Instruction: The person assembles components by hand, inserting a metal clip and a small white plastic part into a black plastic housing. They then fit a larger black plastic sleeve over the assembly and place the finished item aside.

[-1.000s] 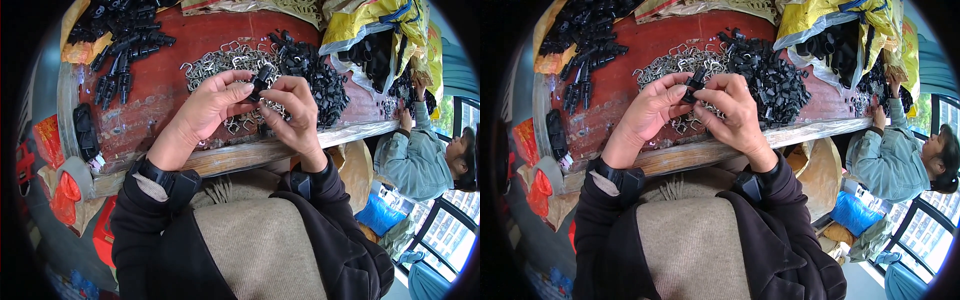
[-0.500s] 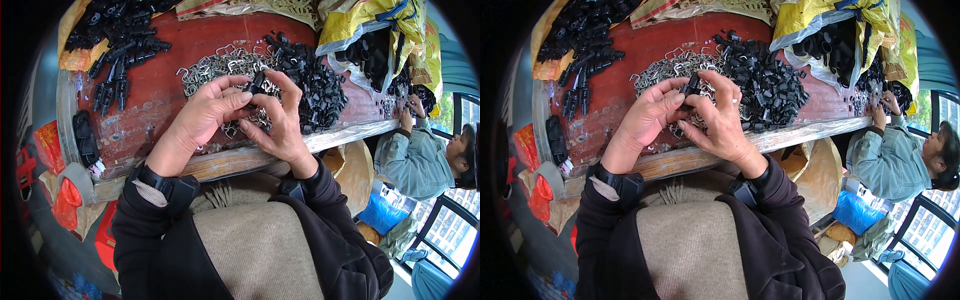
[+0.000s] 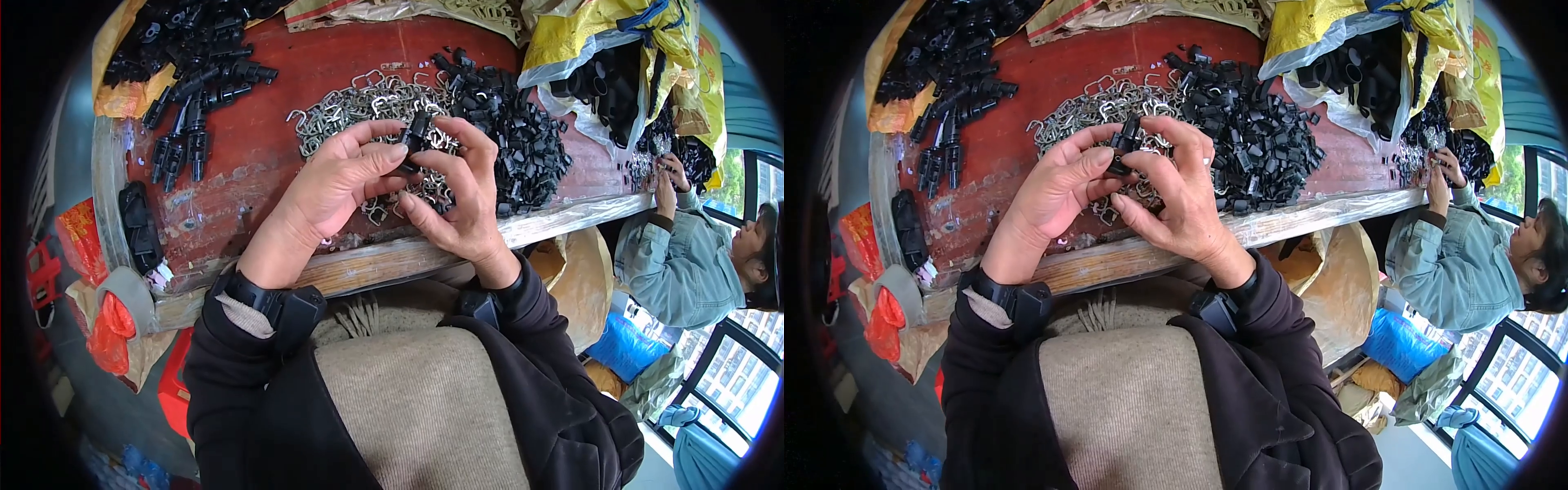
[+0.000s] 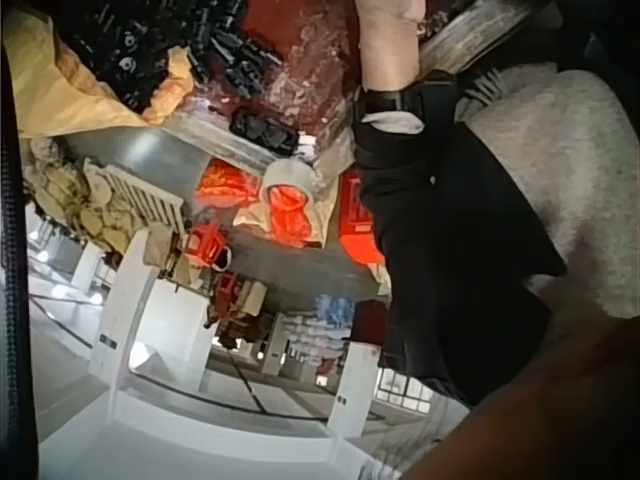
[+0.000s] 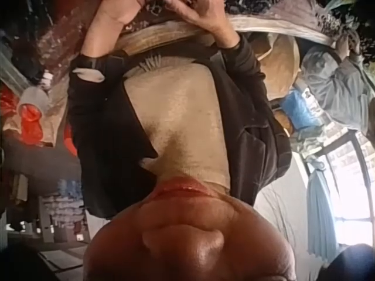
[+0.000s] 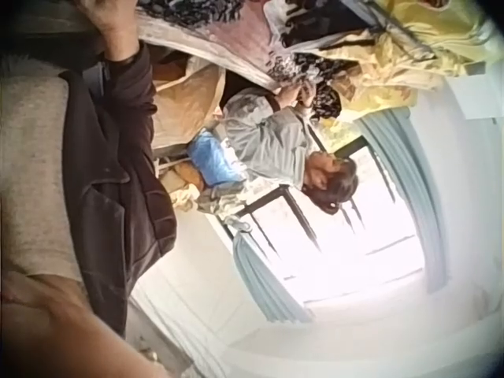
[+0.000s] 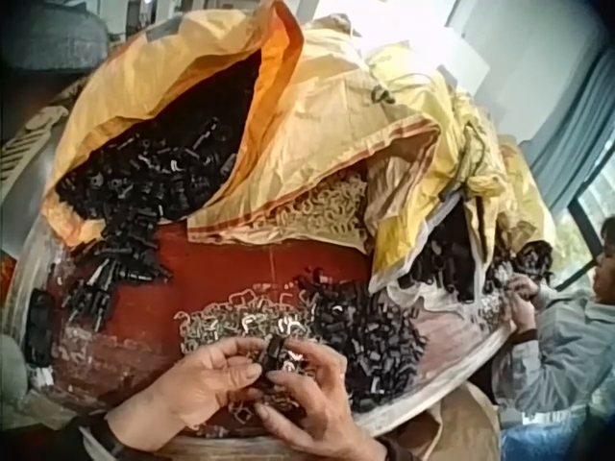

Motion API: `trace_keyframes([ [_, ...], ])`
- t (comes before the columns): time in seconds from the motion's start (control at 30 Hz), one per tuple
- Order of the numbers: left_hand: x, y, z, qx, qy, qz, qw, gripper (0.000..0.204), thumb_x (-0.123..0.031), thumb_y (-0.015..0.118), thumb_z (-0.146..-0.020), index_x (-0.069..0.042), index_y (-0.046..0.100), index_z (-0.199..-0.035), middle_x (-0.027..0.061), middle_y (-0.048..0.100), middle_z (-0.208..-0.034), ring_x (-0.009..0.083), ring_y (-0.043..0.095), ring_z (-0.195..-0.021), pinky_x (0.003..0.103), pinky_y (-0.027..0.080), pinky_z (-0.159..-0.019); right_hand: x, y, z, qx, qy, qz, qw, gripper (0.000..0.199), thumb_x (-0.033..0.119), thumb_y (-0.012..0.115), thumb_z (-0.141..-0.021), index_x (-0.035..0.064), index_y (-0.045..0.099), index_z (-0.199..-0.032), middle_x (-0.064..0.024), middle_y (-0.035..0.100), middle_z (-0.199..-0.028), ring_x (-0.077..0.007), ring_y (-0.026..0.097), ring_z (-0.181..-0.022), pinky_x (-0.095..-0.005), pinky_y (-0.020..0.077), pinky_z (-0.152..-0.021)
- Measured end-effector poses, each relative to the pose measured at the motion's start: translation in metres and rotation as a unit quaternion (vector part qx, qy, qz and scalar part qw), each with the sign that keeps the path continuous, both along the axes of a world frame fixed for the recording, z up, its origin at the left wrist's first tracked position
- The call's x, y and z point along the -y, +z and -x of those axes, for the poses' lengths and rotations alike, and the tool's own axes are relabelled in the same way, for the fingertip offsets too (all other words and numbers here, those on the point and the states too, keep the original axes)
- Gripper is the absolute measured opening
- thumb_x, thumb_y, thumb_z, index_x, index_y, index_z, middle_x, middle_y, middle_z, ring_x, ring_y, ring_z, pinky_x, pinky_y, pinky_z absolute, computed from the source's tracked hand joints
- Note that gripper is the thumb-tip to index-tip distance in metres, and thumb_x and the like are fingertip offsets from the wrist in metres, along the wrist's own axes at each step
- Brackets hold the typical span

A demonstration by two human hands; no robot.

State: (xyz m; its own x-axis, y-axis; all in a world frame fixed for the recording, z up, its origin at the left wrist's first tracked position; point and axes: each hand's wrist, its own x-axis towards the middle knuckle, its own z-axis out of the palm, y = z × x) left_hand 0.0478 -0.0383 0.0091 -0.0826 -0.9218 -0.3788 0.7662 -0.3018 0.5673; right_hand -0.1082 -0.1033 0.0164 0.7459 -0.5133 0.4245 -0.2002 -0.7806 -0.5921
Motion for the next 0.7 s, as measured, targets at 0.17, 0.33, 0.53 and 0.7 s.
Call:
trace_keyframes([
  [0.17, 0.005, 0.0, 0.002, 0.015, 0.001, -0.001, 1.0, 0.037, -0.009, 0.054, -0.077, -0.001, 0.039, -0.11, 0.0078, 0.053, -0.09, 0.017, 0.056, -0.08, 0.024, 0.047, -0.07, 0.004, 0.016, -0.001, -0.059, -0.015, 0.081, 0.995, 0.035, 0.018, 0.067, -0.062, 0.0042, 0.053, -0.092, -0.0177, 0.036, -0.112, -0.0293, 0.038, -0.102, -0.0364, 0.0351, -0.081],
  [0.33, 0.003, 0.006, 0.003, 0.049, 0.048, -0.015, 0.998, 0.038, -0.009, 0.052, -0.078, -0.001, 0.038, -0.113, 0.0095, 0.053, -0.093, 0.0169, 0.054, -0.083, 0.024, 0.046, -0.071, 0.013, -0.003, 0.004, 0.083, -0.037, 0.009, 0.996, 0.03, 0.012, 0.065, -0.061, 0.0052, 0.054, -0.089, -0.0135, 0.046, -0.101, -0.0269, 0.045, -0.092, -0.0348, 0.0364, -0.077],
  [0.53, 0.004, -0.005, -0.005, 0.061, 0.061, 0.03, 0.996, 0.045, -0.009, 0.053, -0.078, -0.001, 0.033, -0.116, 0.0155, 0.051, -0.099, 0.0185, 0.055, -0.083, 0.024, 0.046, -0.071, 0.026, -0.007, 0.004, -0.137, -0.109, 0.161, 0.971, 0.018, 0.014, 0.062, -0.058, 0.0091, 0.049, -0.069, -0.0053, 0.047, -0.074, -0.0221, 0.05, -0.069, -0.0345, 0.0367, -0.057],
  [0.7, 0.008, -0.006, 0.0, 0.079, 0.083, 0.024, 0.993, 0.048, -0.01, 0.055, -0.077, -0.001, 0.031, -0.117, 0.0154, 0.051, -0.099, 0.0188, 0.055, -0.083, 0.023, 0.046, -0.071, 0.028, -0.024, 0.008, -0.138, -0.116, 0.18, 0.967, 0.017, 0.017, 0.06, -0.059, 0.0097, 0.046, -0.066, -0.0046, 0.044, -0.068, -0.0212, 0.05, -0.064, -0.0341, 0.036, -0.056],
])
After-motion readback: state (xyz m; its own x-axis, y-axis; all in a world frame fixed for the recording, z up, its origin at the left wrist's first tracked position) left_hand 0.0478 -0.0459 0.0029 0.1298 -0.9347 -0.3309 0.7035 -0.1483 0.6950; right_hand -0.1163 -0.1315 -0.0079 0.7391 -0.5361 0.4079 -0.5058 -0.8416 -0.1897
